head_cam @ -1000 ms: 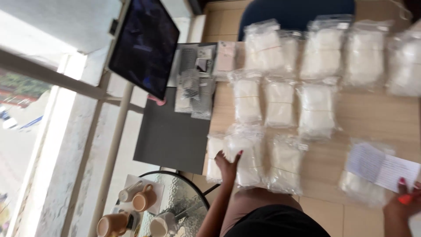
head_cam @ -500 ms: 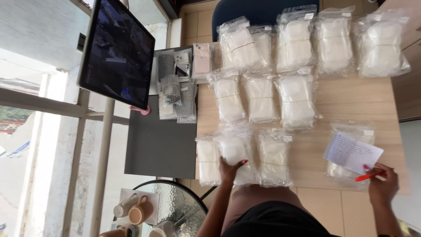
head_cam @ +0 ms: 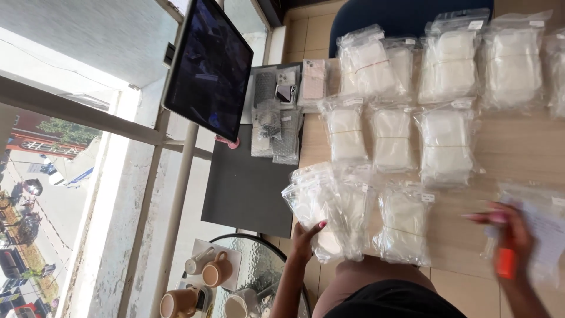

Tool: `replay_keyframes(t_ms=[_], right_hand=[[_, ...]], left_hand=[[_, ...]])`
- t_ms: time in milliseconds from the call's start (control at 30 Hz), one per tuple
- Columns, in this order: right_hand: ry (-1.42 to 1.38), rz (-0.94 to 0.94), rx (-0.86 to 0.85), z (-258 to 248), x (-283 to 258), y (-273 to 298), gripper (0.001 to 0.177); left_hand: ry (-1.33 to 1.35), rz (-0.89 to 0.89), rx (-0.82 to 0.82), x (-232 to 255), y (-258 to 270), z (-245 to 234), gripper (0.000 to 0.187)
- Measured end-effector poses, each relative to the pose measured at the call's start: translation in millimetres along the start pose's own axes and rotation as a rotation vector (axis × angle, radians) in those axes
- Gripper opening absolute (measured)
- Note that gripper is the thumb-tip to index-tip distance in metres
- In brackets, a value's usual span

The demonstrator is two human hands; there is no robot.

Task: Counting and recording inventory of phone cases in a notebook.

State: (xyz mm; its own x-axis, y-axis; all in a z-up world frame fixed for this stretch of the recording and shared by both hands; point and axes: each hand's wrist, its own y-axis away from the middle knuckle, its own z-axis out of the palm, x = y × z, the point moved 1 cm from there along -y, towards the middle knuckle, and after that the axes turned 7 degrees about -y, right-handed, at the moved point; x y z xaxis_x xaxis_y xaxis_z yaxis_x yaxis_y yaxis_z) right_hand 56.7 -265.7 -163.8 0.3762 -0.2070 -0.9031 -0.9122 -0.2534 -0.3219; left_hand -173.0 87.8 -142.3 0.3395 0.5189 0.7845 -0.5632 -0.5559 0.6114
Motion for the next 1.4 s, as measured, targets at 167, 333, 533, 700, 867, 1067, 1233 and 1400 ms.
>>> replay_keyframes(t_ms=[167, 333, 533, 700, 867, 1067, 1233, 1400], right_hand=[[-0.502, 0.587, -0.457, 129.0, 14.0, 3.4, 0.102], [-0.531, 0.691, -0.496, 140.4, -90.4, -13.4, 0.079], [-0.228, 0.457, -0.282, 120.2, -178.1, -45.3, 0.070], [-0.318, 0.347, -0.320, 109.3, -133.9, -60.3, 0.035], [-0.402, 0.348, -0.192, 93.5, -167.4, -76.4, 0.042], [-0.779, 0.460, -0.087, 84.1, -121.6, -75.6, 0.036], [-0.627, 0.448, -0.033, 87.7, -185.1, -81.8, 0.021], [-0.051, -0.302, 0.114, 76.5, -204.7, -83.4, 0.037]], left_hand=[[0.240, 0.094, -0.199, 11.8, 11.6, 6.6, 0.076], [0.402, 0.085, -0.473, 2.2, 6.2, 19.8, 0.081], [0.356, 0.260, -0.773, 21.8, 9.5, 62.9, 0.096], [0.500, 0.168, -0.612, -2.3, -18.1, 75.4, 0.097], [0.495, 0.213, -0.664, 12.5, -7.0, 89.3, 0.087], [0.490, 0.194, -0.798, -17.3, -28.7, 87.8, 0.080], [0.495, 0.305, -0.856, -17.9, -33.3, 84.5, 0.079], [0.489, 0.298, -0.805, -19.9, -29.8, 81.3, 0.080]])
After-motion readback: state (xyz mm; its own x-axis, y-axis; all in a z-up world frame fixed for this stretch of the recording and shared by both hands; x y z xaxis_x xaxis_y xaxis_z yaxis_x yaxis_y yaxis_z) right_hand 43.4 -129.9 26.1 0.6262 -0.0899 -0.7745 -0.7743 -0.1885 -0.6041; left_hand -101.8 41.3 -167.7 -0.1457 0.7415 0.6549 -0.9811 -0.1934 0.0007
